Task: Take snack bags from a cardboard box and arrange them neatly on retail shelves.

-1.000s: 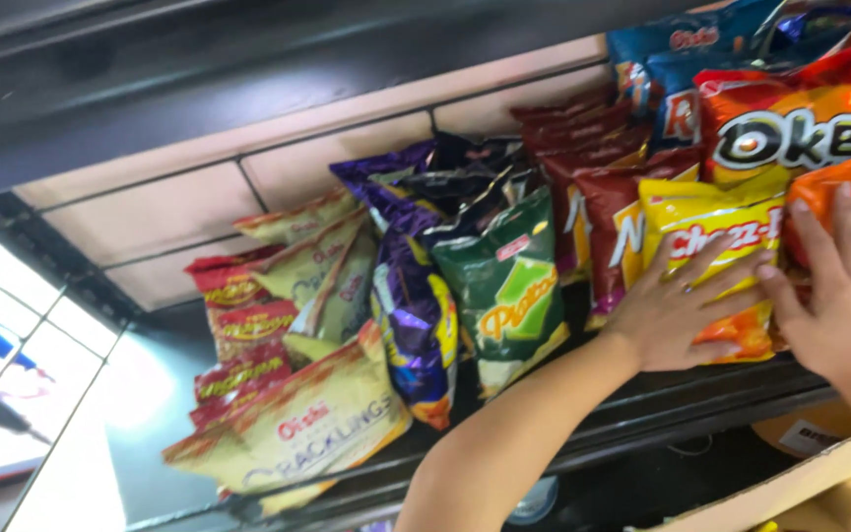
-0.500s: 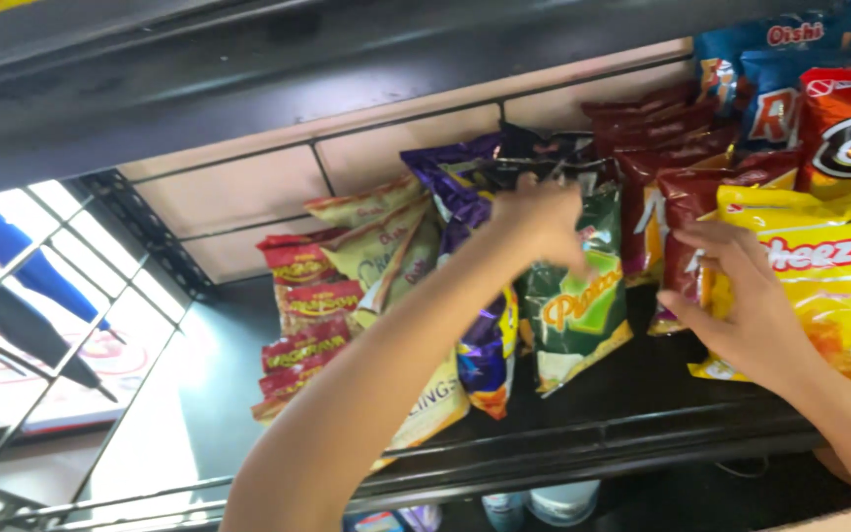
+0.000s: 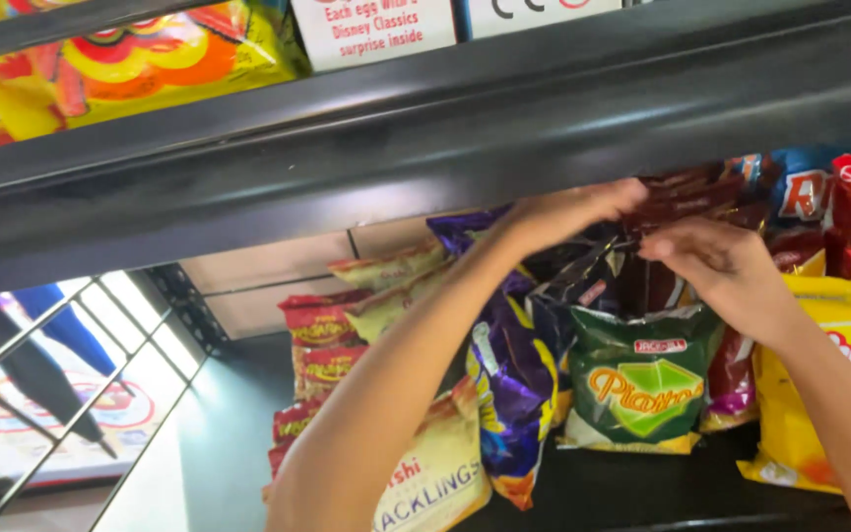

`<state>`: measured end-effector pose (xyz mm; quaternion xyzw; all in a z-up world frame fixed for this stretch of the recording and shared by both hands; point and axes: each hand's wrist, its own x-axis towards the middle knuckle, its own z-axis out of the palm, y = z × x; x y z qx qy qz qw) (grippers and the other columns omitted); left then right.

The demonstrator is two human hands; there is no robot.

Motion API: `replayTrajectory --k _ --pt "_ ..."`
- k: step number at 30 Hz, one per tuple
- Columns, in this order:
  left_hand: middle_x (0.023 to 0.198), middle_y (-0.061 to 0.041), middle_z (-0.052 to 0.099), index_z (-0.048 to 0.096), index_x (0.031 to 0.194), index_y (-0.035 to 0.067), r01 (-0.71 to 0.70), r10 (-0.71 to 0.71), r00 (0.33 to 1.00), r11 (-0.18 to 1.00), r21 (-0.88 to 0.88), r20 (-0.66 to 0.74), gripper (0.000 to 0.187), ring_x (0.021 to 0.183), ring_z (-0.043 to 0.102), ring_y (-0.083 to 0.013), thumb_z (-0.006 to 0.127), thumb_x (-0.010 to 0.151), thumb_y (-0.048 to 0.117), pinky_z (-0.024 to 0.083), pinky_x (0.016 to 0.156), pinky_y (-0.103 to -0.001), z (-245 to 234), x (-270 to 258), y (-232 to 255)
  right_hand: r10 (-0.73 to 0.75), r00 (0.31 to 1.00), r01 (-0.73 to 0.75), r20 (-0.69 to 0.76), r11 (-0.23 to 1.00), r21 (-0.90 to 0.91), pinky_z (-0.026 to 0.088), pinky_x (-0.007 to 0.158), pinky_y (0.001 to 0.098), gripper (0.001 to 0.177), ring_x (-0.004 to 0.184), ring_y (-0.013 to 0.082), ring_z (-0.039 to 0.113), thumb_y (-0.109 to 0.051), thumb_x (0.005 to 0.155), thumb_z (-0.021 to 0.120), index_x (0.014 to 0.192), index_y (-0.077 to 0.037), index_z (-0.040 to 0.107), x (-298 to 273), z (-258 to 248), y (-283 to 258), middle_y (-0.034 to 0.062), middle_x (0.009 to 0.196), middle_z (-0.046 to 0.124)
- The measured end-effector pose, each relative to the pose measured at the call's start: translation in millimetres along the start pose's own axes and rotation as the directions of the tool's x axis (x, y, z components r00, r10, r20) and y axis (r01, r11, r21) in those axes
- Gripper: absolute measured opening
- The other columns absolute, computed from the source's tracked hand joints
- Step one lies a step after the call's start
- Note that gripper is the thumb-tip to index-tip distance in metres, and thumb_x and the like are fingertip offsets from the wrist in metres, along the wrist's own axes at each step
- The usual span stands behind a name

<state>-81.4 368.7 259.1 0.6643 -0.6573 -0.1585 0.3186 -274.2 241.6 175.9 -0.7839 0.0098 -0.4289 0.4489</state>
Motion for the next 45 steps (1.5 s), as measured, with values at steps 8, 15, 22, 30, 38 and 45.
replayTrajectory --k 8,15,22,30,38,45 --pt "0.129 -0.012 0.068 0.064 0.133 0.023 0.062 -0.147 0.983 0.832 0.551 0.111 0.067 0.121 0.065 -0.0296 0.076 0.067 0.022 0.051 0.102 -0.041 13.4 88.0 -178.9 -0.041 0.997 0.029 -0.060 0.981 -0.191 0.057 0.079 0.0266 0.020 0.087 0.0121 0.072 -0.015 0.105 0.063 0.107 0.004 0.072 44.4 2.3 18.9 0.0082 0.094 0.077" --pt "0.125 -0.013 0.073 0.069 0.125 0.025 0.099 -0.092 0.995 0.798 0.595 -0.042 0.056 0.118 0.068 -0.0362 0.078 0.070 0.023 0.054 0.098 -0.049 20.4 84.6 -155.8 -0.158 0.986 0.126 -0.059 0.924 -0.361 0.058 0.074 0.0292 0.015 0.084 0.0165 0.075 -0.005 0.097 0.067 0.107 0.005 0.073 24.7 -14.8 11.2 0.0115 0.096 0.077" --pt "0.130 -0.014 0.064 0.046 0.140 0.021 0.293 -0.136 0.950 0.701 0.651 -0.282 0.087 0.117 0.064 -0.0389 0.089 0.066 0.037 0.054 0.092 -0.054 39.2 90.2 -120.0 -0.206 0.961 0.163 -0.185 0.961 -0.224 0.059 0.078 0.0270 0.012 0.090 0.0145 0.075 -0.002 0.103 0.063 0.112 0.003 0.070 12.9 -14.8 -24.9 0.0106 0.103 0.075" --pt "0.145 -0.008 0.051 0.047 0.152 0.016 -0.283 0.327 0.903 -0.032 0.959 0.277 0.052 0.139 0.045 -0.0299 0.058 0.102 0.027 0.041 0.109 -0.051 14.0 47.6 -98.5 -0.349 0.922 0.264 -0.171 0.885 -0.383 0.059 0.073 0.0269 0.019 0.092 0.0143 0.072 0.003 0.098 0.066 0.116 0.001 0.071 8.5 -11.0 -32.9 0.0098 0.103 0.073" --pt "0.169 0.004 0.015 0.044 0.154 0.029 -0.348 0.225 0.906 -0.084 0.934 0.358 0.066 0.156 0.015 -0.0246 0.060 0.090 0.032 0.029 0.119 -0.052 20.0 46.4 -107.8 -0.374 0.912 0.275 -0.170 0.863 -0.423 0.057 0.069 0.0276 0.018 0.086 0.0151 0.072 0.003 0.096 0.066 0.114 0.001 0.071 9.5 -10.6 -33.6 0.0108 0.100 0.072" --pt "0.167 0.001 0.026 0.047 0.152 0.032 -0.262 0.196 0.953 0.150 0.953 0.232 0.058 0.155 0.022 -0.0287 0.055 0.095 0.037 0.025 0.123 -0.054 1.7 49.0 -93.0 -0.379 0.925 0.329 -0.017 0.824 -0.461 0.058 0.070 0.0318 0.013 0.084 0.0209 0.072 -0.004 0.091 0.071 0.103 0.000 0.071 13.0 -4.0 -33.3 0.0110 0.097 0.072"
